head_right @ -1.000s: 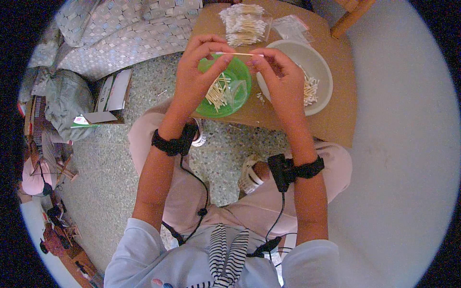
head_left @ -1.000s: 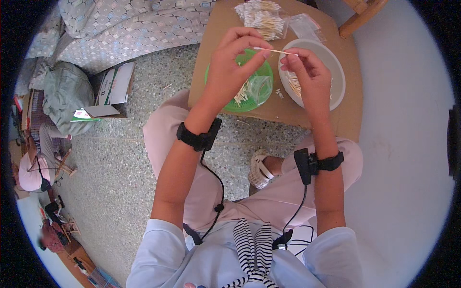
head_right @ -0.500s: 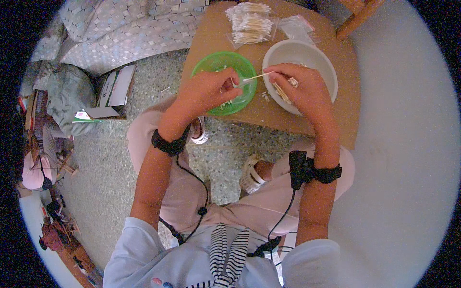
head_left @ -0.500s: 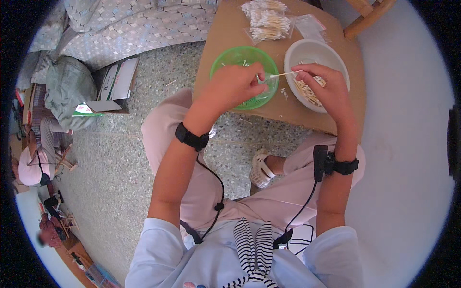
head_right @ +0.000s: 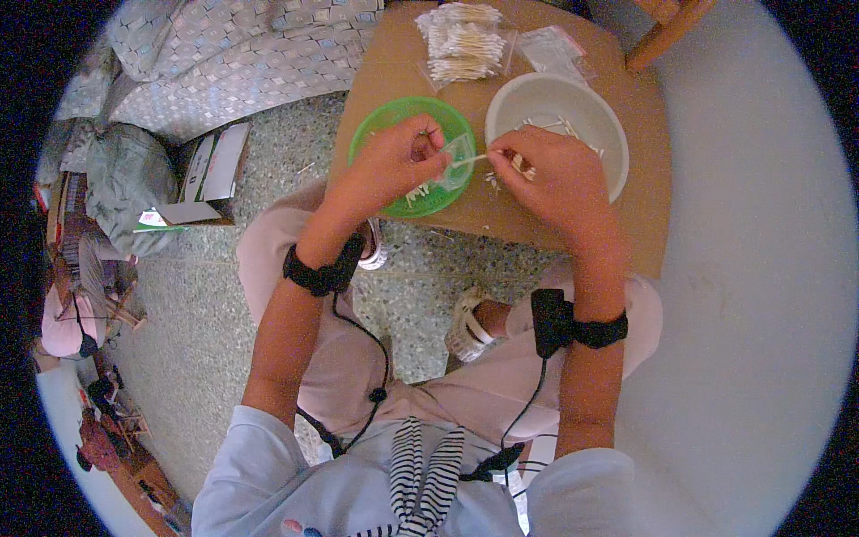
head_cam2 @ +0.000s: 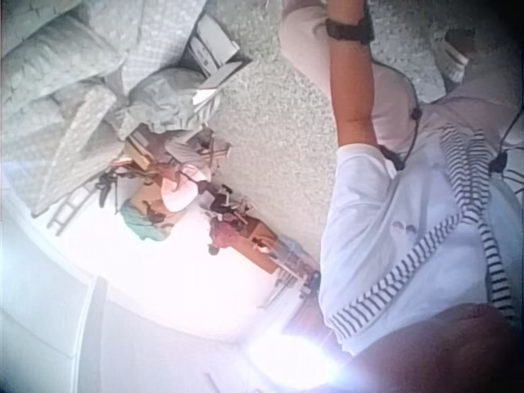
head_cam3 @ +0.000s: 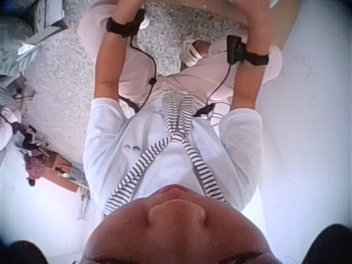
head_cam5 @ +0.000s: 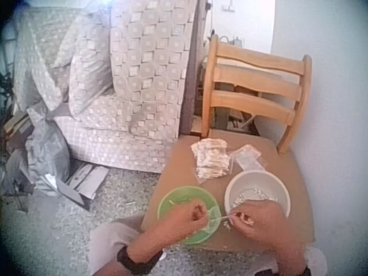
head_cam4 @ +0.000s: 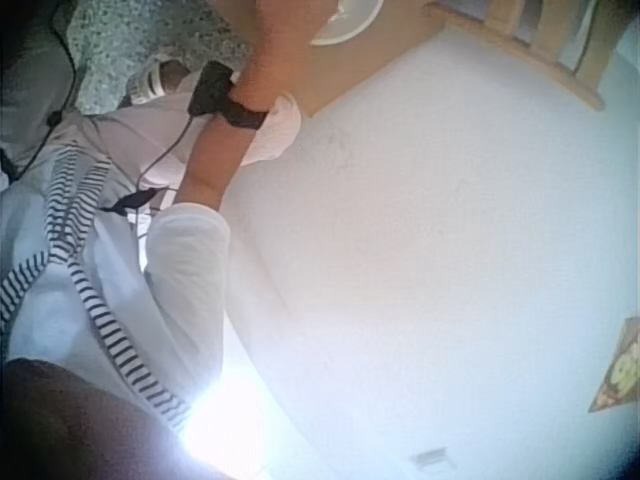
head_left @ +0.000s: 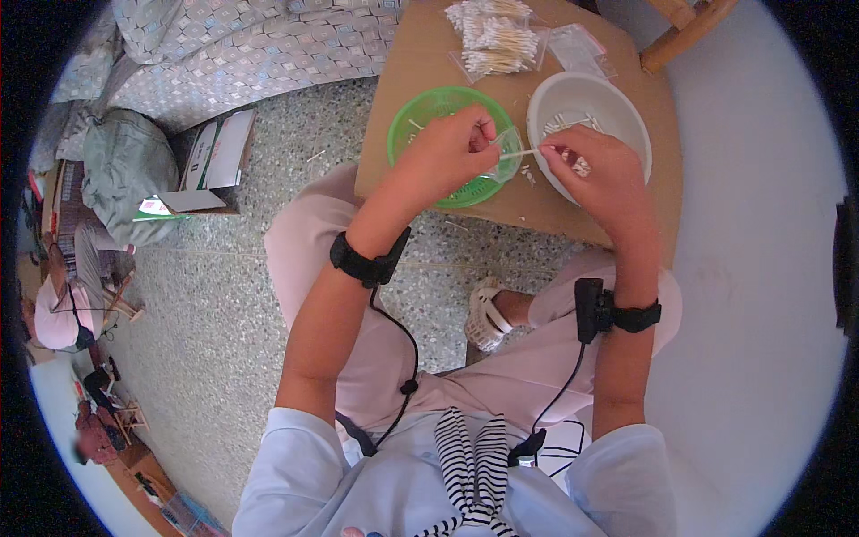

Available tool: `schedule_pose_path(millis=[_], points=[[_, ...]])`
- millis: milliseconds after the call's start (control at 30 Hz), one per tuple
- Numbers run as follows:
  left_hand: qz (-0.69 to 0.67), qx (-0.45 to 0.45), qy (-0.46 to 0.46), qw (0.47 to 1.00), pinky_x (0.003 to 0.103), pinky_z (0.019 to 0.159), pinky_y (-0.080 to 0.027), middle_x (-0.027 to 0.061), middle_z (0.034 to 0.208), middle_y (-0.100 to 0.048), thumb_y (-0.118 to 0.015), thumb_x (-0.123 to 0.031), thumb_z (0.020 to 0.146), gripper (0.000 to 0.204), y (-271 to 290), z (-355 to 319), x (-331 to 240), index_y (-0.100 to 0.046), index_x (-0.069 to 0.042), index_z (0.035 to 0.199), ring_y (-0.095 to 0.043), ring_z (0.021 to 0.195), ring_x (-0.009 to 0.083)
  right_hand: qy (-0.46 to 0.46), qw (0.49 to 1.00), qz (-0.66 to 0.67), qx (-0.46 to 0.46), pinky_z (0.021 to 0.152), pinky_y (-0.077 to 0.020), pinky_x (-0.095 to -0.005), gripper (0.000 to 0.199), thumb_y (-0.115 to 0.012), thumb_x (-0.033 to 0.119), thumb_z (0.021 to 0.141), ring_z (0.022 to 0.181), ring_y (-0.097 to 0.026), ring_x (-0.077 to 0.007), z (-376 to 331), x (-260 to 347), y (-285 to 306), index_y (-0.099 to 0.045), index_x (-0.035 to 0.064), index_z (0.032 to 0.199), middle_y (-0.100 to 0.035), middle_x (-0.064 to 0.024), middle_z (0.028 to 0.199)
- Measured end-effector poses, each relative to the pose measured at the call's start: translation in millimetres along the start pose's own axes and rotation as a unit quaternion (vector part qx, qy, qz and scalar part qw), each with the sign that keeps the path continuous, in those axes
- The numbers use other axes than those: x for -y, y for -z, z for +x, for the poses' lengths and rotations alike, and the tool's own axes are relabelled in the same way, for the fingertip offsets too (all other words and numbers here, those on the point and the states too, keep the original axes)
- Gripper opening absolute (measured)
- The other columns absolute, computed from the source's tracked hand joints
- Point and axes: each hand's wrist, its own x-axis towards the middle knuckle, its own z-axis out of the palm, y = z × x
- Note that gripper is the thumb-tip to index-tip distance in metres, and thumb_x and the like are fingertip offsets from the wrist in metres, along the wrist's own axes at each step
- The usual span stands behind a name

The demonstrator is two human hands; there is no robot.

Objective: Packaging a count of cotton swabs into small plastic zip-lock bags at a workstation.

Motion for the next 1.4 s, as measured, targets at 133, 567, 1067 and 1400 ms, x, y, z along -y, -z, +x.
schedule_pose_path(millis=[133,567,1067,1400], points=[[-0.07,0.012,-0.002,0.998,0.027,0.06,-0.047,0.0036,0.074,-0.061,-0.064,-0.016,0.087,0.019,-5,2,2,-0.05,-0.006,0.095,-0.057,0.068,0.0107,0.015,1.0,-0.007,-0.019,0.065,-0.0509,-0.039,0.019,-0.063,0.026,0.083,0.073,-0.065,-0.0295,5,10,-11,-0.068,0.0076,0.086,-0.067,-0.0096,0.083],[-0.219,-0.028,-0.041,0.974,0.024,0.068,-0.045,0.0004,0.082,-0.052,-0.056,-0.012,0.092,0.013,-14,9,10,-0.048,-0.007,0.1,-0.053,0.077,0.0079,-0.069,0.985,0.151,-0.052,0.062,-0.0504,-0.0376,0.026,-0.064,0.03,0.085,0.065,-0.063,-0.0266,7,-6,-17,-0.069,0.013,0.104,-0.067,-0.0119,0.079],[-0.095,-0.129,-0.019,0.987,0.028,0.05,-0.033,0.0024,0.058,-0.045,-0.057,-0.016,0.09,0.016,-5,9,-8,-0.063,-0.007,0.101,-0.041,0.054,0.0099,-0.14,0.969,-0.183,0.091,0.077,-0.0474,-0.0472,0.019,-0.065,0.023,0.081,0.091,-0.064,-0.0285,-6,-63,-25,-0.068,0.0159,0.097,-0.067,-0.0103,0.094],[-0.183,-0.152,0.001,0.971,0.022,0.053,-0.037,-0.004,0.068,-0.054,-0.055,-0.019,0.095,0.018,-2,14,-1,-0.063,-0.006,0.104,-0.047,0.061,0.0035,-0.108,0.966,-0.233,0.005,0.074,-0.0479,-0.0469,0.023,-0.06,0.023,0.085,0.084,-0.066,-0.0279,-9,-72,-30,-0.069,0.0207,0.106,-0.069,-0.0103,0.09]])
